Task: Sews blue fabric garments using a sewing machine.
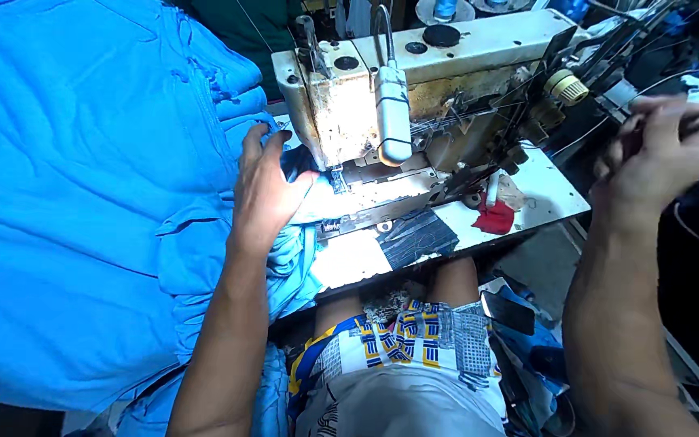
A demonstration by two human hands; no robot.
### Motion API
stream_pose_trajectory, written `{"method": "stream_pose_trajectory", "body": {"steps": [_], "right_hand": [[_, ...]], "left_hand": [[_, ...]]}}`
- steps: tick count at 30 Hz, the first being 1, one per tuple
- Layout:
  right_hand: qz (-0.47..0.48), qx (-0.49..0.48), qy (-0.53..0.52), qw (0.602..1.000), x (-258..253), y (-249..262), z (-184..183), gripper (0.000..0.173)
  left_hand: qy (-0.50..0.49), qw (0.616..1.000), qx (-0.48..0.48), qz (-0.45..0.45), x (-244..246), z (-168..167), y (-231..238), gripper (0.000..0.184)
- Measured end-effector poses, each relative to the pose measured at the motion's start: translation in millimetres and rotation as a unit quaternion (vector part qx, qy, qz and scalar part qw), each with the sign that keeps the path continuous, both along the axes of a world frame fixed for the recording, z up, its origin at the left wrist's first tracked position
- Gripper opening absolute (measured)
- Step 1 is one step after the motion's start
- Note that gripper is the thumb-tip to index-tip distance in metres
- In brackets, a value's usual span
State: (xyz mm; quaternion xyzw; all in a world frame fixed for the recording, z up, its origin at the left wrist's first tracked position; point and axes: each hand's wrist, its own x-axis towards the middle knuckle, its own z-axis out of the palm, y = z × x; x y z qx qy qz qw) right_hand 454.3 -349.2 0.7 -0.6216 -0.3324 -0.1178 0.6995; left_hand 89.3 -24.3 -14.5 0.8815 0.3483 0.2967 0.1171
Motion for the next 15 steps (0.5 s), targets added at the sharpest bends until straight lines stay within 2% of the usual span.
{"method": "stream_pose_trajectory", "body": {"steps": [2, 3, 5, 6, 10, 15], "right_hand": [[0.036, -0.009, 0.037, 0.999, 32, 19, 20, 0.023], [0.063, -0.025, 0.056, 0.996, 44, 31, 28, 0.026], [0.095, -0.072, 0.074, 0.99, 59, 56, 39, 0.029], [0.115, -0.088, 0.074, 0.987, 65, 67, 41, 0.033], [0.171, -0.08, 0.053, 0.981, 84, 84, 34, 0.029], [0.108, -0.078, 0.008, 0.991, 92, 94, 39, 0.031]], "left_hand": [[0.076, 0.996, -0.049, 0.0, 14, 3, 10, 0.083], [0.11, 0.992, -0.058, 0.008, 21, 4, 12, 0.083], [0.156, 0.986, -0.06, 0.028, 30, 5, 9, 0.074], [0.162, 0.985, -0.054, 0.035, 32, 2, 8, 0.064], [0.116, 0.991, -0.021, 0.06, 36, -22, 7, 0.037], [0.089, 0.992, 0.04, 0.078, 37, -34, -2, 0.034]]}}
